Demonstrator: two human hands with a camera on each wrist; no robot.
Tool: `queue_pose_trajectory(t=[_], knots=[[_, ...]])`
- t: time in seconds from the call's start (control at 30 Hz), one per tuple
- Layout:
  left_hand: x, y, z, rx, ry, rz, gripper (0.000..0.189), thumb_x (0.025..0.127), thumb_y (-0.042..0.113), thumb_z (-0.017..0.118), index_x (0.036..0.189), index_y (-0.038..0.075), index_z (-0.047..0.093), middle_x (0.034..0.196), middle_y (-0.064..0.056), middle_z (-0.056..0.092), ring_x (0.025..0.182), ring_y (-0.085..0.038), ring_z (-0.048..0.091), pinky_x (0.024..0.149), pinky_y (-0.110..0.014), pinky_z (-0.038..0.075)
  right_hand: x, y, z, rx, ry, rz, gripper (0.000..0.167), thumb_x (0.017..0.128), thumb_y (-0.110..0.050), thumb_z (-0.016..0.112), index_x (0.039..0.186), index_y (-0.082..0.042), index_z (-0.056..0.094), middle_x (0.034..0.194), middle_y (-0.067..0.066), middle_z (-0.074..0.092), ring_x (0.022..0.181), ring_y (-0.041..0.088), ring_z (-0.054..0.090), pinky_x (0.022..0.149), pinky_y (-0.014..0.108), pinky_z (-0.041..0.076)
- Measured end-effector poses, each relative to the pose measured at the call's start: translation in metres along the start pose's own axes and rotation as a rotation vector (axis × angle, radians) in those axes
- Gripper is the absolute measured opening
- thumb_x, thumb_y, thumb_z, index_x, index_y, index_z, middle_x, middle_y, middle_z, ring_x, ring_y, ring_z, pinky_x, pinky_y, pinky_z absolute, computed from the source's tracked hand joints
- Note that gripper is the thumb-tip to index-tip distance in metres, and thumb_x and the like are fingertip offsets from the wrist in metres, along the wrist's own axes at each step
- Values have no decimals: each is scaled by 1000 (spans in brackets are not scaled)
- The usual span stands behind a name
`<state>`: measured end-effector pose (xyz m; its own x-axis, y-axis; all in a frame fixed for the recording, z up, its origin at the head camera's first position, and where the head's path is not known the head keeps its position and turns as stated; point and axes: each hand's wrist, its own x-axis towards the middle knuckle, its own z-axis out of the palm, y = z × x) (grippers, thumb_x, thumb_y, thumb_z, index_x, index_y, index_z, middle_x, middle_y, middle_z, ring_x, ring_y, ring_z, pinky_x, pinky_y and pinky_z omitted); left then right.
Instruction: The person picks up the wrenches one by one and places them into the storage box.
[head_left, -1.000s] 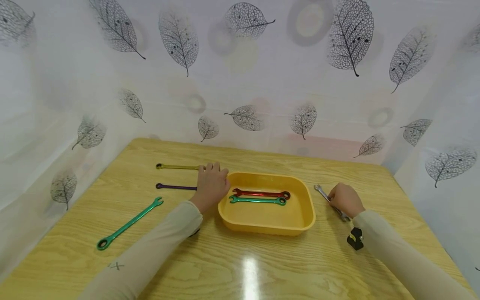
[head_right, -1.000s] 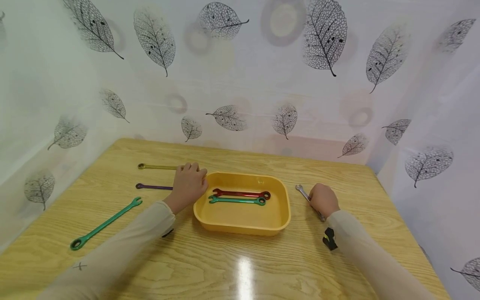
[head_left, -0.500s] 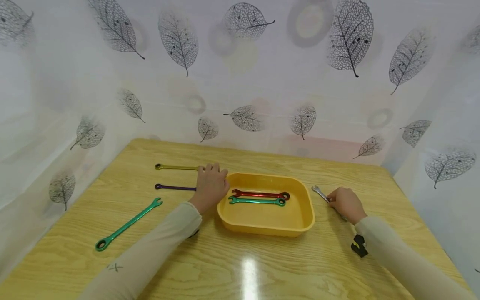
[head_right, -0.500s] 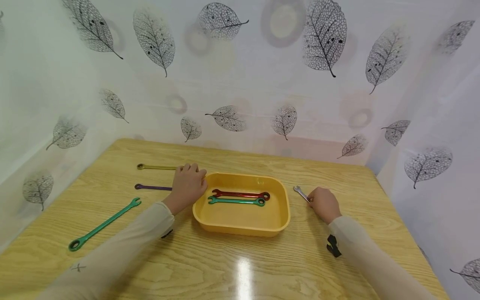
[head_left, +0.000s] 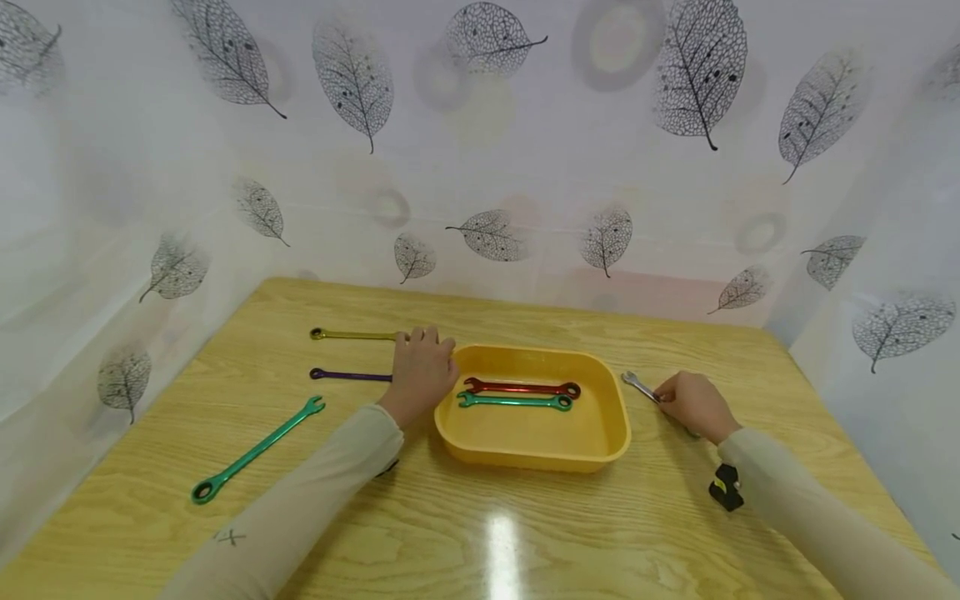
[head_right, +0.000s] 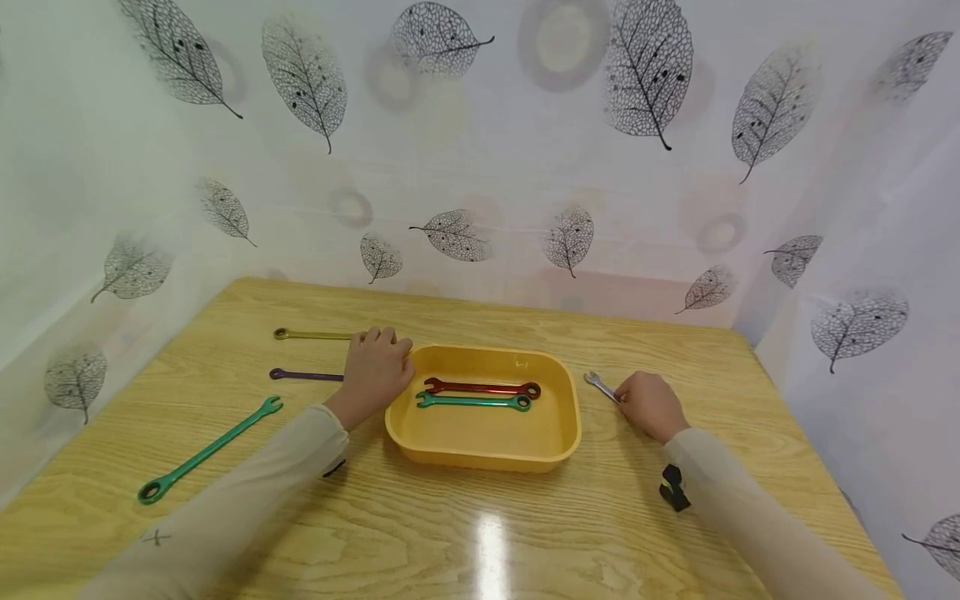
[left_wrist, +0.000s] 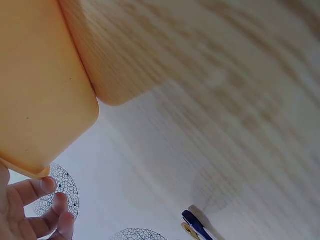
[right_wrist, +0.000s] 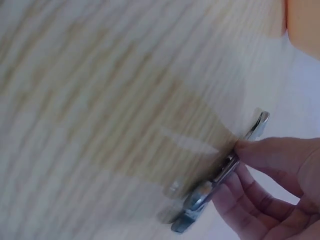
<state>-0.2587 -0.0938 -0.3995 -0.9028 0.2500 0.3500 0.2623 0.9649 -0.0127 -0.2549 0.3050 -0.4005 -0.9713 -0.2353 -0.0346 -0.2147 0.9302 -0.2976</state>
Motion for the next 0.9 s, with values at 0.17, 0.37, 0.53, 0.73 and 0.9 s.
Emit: queue_pose_trajectory(t=[0.17, 0.37, 0.53, 0.73, 0.9], knots=[[0, 0, 1, -13, -6, 2, 18, 89, 26, 54, 98, 14, 65, 96, -10, 59, 97, -31, 55, 91, -51, 41, -3, 6, -1, 49, 6, -16, 20, 80, -4, 65, 96, 6, 71, 81, 15, 71, 68, 19, 62, 62, 38, 51], [-1, 0, 1, -21, 20, 6, 16, 89, 25, 55, 95, 14, 65, 94, -10, 59, 95, -31, 56, 90, -51, 42, -5, 7, 0, 65, 18, -9, 19, 81, -6, 68, 96, 5, 72, 80, 15, 70, 66, 19, 62, 59, 35, 51], [-1, 0, 0, -18, 18, 3, 17, 89, 25, 55, 95, 13, 65, 94, -10, 60, 95, -31, 56, 90, -50, 41, -4, 7, 4, 49, 52, -11, 21, 80, -9, 70, 96, 5, 72, 76, 11, 69, 63, 14, 58, 56, 30, 46], [-1, 1, -1, -23, 22, -2, 16, 89, 24, 54, 94, 13, 66, 94, -11, 60, 95, -31, 56, 90, -50, 41, -2, 6, 3, 10, 66, -64, 15, 80, -5, 69, 90, 4, 73, 74, 12, 71, 62, 16, 61, 57, 33, 50], [-1, 1, -1, -26, 22, -5, 17, 89, 24, 55, 95, 13, 66, 95, -11, 61, 96, -32, 56, 90, -50, 41, 1, 10, -1, 59, 17, -62, 15, 81, -6, 69, 91, 4, 73, 74, 10, 70, 62, 13, 59, 56, 30, 49]])
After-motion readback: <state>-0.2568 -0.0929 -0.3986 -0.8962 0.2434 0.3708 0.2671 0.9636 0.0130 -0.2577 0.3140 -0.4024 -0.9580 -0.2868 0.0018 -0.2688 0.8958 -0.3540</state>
